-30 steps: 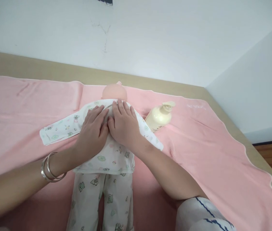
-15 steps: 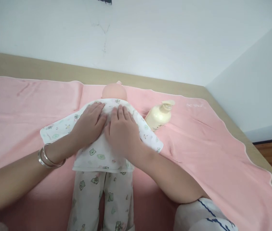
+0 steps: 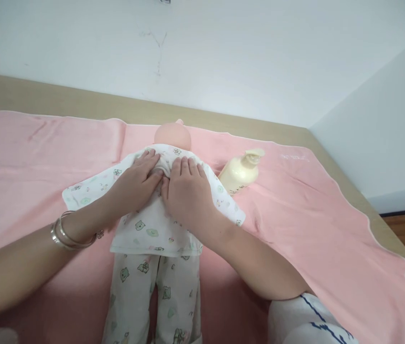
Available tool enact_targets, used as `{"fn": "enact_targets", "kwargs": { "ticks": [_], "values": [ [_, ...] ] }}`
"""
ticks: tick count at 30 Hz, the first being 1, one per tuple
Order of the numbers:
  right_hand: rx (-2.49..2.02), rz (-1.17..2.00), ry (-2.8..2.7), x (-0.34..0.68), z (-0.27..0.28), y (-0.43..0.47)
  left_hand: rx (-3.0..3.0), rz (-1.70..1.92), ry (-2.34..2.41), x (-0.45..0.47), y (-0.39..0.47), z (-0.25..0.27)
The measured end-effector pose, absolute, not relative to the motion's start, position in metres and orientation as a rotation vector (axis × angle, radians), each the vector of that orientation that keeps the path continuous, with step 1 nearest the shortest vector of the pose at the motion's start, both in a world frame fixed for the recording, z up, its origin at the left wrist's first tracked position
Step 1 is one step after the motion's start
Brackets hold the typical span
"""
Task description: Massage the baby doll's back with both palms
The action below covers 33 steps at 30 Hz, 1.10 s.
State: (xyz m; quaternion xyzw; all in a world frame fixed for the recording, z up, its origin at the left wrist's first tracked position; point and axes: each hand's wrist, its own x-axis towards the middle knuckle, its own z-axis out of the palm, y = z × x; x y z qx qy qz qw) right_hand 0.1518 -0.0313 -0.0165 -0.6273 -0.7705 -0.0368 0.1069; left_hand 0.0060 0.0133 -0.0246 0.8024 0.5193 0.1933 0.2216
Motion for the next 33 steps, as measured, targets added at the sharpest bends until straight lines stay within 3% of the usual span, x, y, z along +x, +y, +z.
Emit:
{"fn": "enact_targets", "kwargs": {
  "ticks": [5,12,18,33],
  "values": [
    [-1.811,-0.217,-2.332,0.146,-0.012,-0.045,2.235,0.661,1.476,0.008,0.019,-0.038],
    [-1.779,0.085,-2.178,0.160,-0.026,-0.015,2.214,0.698,1.488,0.009,0.018,-0.042],
    [-1.757,0.135,-2.130,0.160,-0.032,-0.010,2.227,0.724,1.496,0.008,0.021,-0.046],
    [-1.663,0.024,-2.399,0.172,-0.024,-0.006,2.705,0.511,1.300,0.007,-0.008,-0.023]
  ]
}}
